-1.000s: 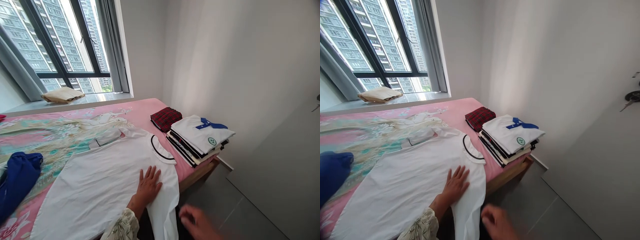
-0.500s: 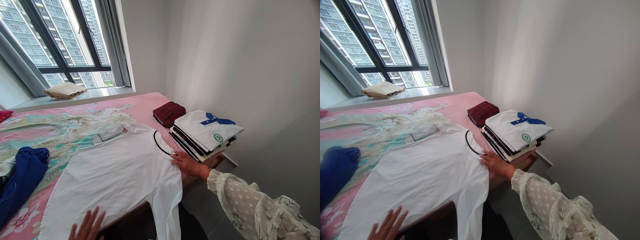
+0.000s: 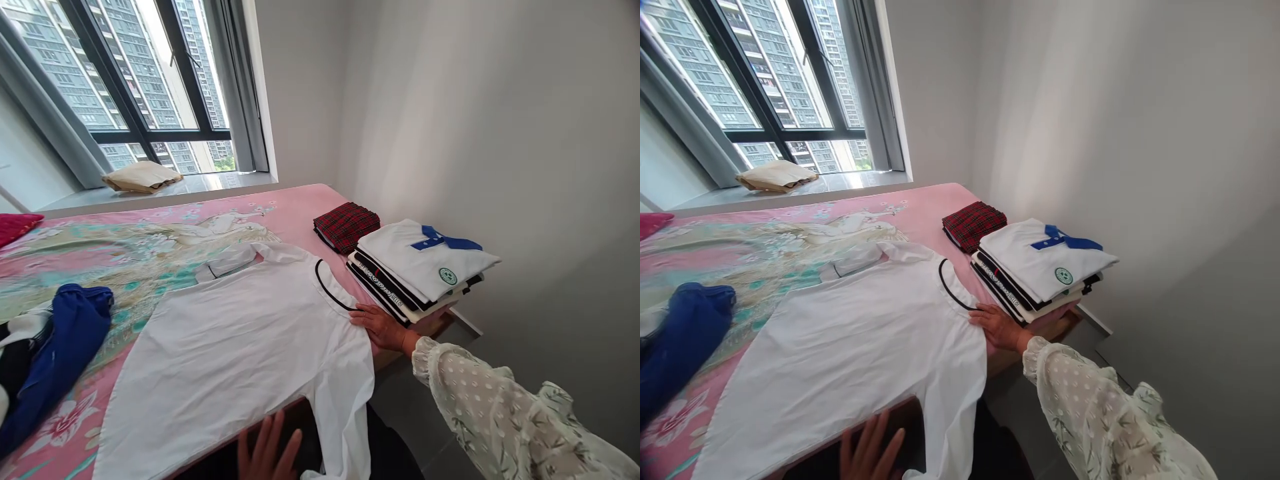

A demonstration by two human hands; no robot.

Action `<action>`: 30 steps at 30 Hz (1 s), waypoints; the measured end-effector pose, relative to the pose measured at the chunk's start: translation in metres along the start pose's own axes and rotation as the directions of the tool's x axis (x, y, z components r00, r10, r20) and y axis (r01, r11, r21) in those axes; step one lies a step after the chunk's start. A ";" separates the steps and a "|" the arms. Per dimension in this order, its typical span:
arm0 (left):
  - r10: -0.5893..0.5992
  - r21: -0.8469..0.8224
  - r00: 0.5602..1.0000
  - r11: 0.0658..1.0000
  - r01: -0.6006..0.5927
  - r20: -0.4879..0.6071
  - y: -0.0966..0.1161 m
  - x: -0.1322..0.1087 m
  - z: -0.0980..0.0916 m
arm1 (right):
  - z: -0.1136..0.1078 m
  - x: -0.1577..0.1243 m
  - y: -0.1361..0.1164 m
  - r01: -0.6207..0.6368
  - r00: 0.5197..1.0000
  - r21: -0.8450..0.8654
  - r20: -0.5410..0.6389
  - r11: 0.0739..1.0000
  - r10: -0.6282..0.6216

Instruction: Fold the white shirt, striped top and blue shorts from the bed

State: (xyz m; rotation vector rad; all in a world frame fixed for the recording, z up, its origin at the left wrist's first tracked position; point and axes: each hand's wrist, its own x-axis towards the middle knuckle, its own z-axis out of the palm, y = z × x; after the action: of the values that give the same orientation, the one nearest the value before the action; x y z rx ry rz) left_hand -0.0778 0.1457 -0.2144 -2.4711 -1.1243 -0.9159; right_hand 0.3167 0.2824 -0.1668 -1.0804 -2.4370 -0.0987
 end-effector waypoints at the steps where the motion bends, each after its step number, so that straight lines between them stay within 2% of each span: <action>1: 0.005 -0.027 1.000 1.000 -0.004 0.012 0.013 0.007 0.013 | 0.000 0.000 0.000 -0.008 1.000 -0.001 -0.008 1.000 0.008; 3: 0.014 -0.048 0.999 0.999 -0.012 0.034 0.028 0.022 0.031 | 0.002 -0.002 0.000 -0.022 1.000 0.001 -0.023 1.000 0.022; 5: 0.021 -0.049 1.000 0.999 -0.020 0.021 0.033 0.041 0.038 | 0.005 -0.003 0.001 -0.031 0.999 0.005 -0.034 1.000 0.031; 9: 0.018 -0.134 0.999 0.991 -0.024 -0.040 0.031 0.075 0.030 | 0.008 -0.003 0.004 -0.047 0.998 0.022 -0.051 0.999 0.048; 12: 0.029 -0.164 0.999 0.986 -0.026 0.019 0.030 0.081 0.018 | 0.005 -0.005 0.002 -0.046 0.998 0.039 -0.030 0.998 0.047; 15: -0.014 -0.089 0.995 0.996 0.023 0.096 0.021 0.065 -0.001 | 0.004 -0.018 -0.012 -0.067 0.998 -0.015 0.006 0.998 0.067; 18: -0.186 0.054 0.974 0.982 0.180 0.130 -0.003 0.036 -0.031 | 0.010 -0.045 -0.038 -0.125 0.992 -0.119 -0.038 0.985 0.121; 21: -0.323 0.221 0.937 0.931 0.289 0.136 -0.034 0.013 -0.068 | 0.021 -0.073 -0.065 -0.118 0.992 -0.161 -0.052 0.980 0.111; 25: -0.348 0.346 0.916 0.900 0.265 0.201 -0.069 0.003 -0.102 | 0.032 -0.081 -0.079 -0.076 0.997 -0.170 -0.040 0.982 0.070; 28: -0.283 0.354 0.926 0.917 0.184 0.252 -0.094 -0.012 -0.118 | 0.035 -0.072 -0.070 -0.025 1.000 -0.185 -0.020 0.982 0.021; 30: -0.252 0.374 0.933 0.916 0.144 0.258 -0.113 -0.035 -0.131 | 0.036 -0.068 -0.060 0.018 1.000 -0.191 0.004 0.982 -0.017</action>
State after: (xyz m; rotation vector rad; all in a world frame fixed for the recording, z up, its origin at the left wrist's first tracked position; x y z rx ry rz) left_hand -0.2370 0.1367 -0.1386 -2.2725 -1.5157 -0.3406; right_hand 0.2991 0.2043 -0.2220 -1.1398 -2.4787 -0.3433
